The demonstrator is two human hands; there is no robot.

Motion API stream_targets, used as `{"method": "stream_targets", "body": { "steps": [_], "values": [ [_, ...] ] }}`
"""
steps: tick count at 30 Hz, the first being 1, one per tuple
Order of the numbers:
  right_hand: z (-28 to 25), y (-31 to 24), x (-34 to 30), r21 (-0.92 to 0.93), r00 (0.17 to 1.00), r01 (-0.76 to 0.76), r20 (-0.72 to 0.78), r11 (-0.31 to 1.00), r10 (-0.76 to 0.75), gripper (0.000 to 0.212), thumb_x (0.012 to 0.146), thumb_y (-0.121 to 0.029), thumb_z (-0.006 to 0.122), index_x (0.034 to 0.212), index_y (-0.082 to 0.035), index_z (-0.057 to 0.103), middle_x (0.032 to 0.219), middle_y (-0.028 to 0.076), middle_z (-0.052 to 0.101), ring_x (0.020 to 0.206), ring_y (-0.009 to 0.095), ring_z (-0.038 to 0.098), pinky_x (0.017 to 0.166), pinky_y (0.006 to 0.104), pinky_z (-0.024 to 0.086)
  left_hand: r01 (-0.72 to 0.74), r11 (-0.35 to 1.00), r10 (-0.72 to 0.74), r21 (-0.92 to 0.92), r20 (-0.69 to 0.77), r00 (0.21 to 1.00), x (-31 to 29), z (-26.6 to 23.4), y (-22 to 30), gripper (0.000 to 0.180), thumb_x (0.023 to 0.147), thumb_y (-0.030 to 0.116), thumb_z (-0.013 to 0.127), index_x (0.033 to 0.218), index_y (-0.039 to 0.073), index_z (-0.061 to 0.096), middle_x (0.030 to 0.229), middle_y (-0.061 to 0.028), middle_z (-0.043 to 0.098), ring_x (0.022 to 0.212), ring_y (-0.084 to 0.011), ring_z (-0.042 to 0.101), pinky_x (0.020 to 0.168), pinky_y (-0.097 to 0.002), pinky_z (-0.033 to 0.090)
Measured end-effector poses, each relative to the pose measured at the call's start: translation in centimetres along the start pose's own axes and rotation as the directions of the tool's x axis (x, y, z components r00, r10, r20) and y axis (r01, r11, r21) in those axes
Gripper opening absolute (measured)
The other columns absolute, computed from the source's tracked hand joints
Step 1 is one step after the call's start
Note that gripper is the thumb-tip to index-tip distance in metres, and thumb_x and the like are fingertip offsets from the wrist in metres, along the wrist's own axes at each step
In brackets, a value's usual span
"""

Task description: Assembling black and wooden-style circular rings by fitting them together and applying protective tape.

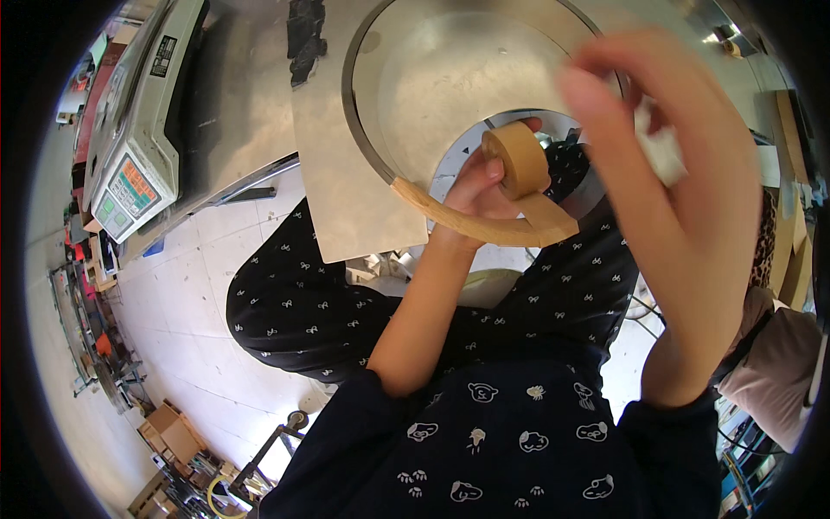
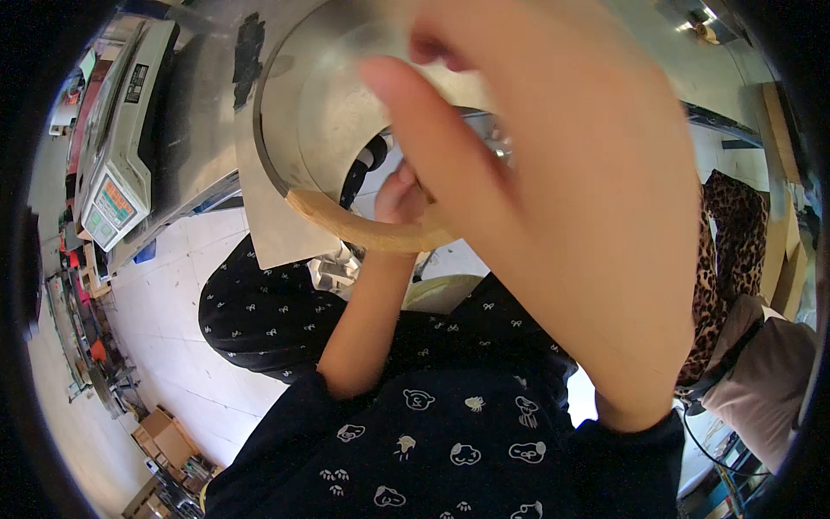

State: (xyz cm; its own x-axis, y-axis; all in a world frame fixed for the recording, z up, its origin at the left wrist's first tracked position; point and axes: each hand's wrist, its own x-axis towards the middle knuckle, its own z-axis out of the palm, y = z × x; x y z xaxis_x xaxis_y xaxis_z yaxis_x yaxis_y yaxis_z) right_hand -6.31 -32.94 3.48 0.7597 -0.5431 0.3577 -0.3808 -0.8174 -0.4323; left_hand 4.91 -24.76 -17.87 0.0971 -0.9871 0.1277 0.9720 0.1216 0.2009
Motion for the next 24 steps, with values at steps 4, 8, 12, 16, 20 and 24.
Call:
{"method": "stream_targets", "body": {
  "steps": [4,8,12,16,20,24],
  "values": [
    [0.4,2.5,-7.6,0.207,0.968,0.070,-0.250,0.976,-0.017,0.019,0.081,-0.008,0.063,0.098,0.002,0.061,0.091,0.013,0.061,0.080,0.022,0.055,0.072,0.0306,0.043,0.056,0.998,-0.056,-0.013,-0.065,0.996,-1.1,-3.0,-2.9,0.068,0.085,0.026,0.073,0.141,0.006,0.040,0.112,-0.0133,0.061,0.105,-0.0268,0.062,0.087,-0.0399,0.052],
    [5.8,3.8,-13.2,0.294,0.986,-0.036,-0.148,0.955,0.083,0.047,0.062,-0.020,0.086,0.097,-0.005,0.059,0.098,0.012,0.061,0.088,0.030,0.056,0.076,0.0377,0.046,0.105,0.981,-0.137,-0.160,-0.200,0.970,-4.2,-3.9,-5.7,0.063,0.086,0.030,0.071,0.138,0.009,0.042,0.122,-0.0133,0.056,0.110,-0.0270,0.058,0.094,-0.0401,0.049],
    [9.4,3.1,-13.3,0.386,0.965,-0.214,-0.057,0.897,0.255,0.051,0.062,-0.022,0.088,0.099,-0.003,0.057,0.109,0.013,0.058,0.098,0.033,0.057,0.079,0.0397,0.049,0.170,0.983,-0.159,0.068,-0.149,0.976,-5.4,-1.4,-5.2,0.061,0.086,0.029,0.072,0.135,0.008,0.041,0.126,-0.0099,0.054,0.116,-0.0242,0.055,0.101,-0.0428,0.044],
    [10.6,3.6,-13.9,0.372,0.961,-0.180,-0.130,0.911,0.243,0.050,0.068,-0.009,0.086,0.104,-0.003,0.052,0.109,0.016,0.059,0.089,0.029,0.061,0.069,0.0332,0.051,0.206,0.964,-0.152,0.168,-0.287,0.946,-6.8,-1.1,-5.1,0.078,0.082,0.029,0.076,0.144,0.007,0.034,0.136,-0.0088,0.048,0.122,-0.0234,0.053,0.107,-0.0447,0.039],
    [9.4,3.6,-14.8,0.445,0.962,-0.179,-0.109,0.877,0.251,0.033,0.074,-0.004,0.076,0.100,-0.004,0.056,0.103,0.013,0.064,0.090,0.035,0.063,0.072,0.0390,0.052,0.409,0.877,-0.315,0.254,-0.338,0.887,-9.2,2.3,-3.4,0.073,0.090,0.031,0.069,0.148,0.007,0.030,0.141,-0.0096,0.046,0.122,-0.0230,0.052,0.106,-0.0446,0.039],
    [8.8,4.7,-15.3,0.374,0.969,-0.017,-0.221,0.927,0.107,0.036,0.072,-0.001,0.077,0.102,-0.004,0.056,0.103,0.015,0.063,0.088,0.034,0.063,0.068,0.0389,0.052,0.616,0.108,-0.820,0.780,-0.280,0.499,-9.9,10.2,5.8,0.045,0.098,0.034,0.058,0.132,0.003,0.055,0.127,-0.0137,0.058,0.110,-0.0237,0.060,0.095,-0.0347,0.048]
  ]
}}
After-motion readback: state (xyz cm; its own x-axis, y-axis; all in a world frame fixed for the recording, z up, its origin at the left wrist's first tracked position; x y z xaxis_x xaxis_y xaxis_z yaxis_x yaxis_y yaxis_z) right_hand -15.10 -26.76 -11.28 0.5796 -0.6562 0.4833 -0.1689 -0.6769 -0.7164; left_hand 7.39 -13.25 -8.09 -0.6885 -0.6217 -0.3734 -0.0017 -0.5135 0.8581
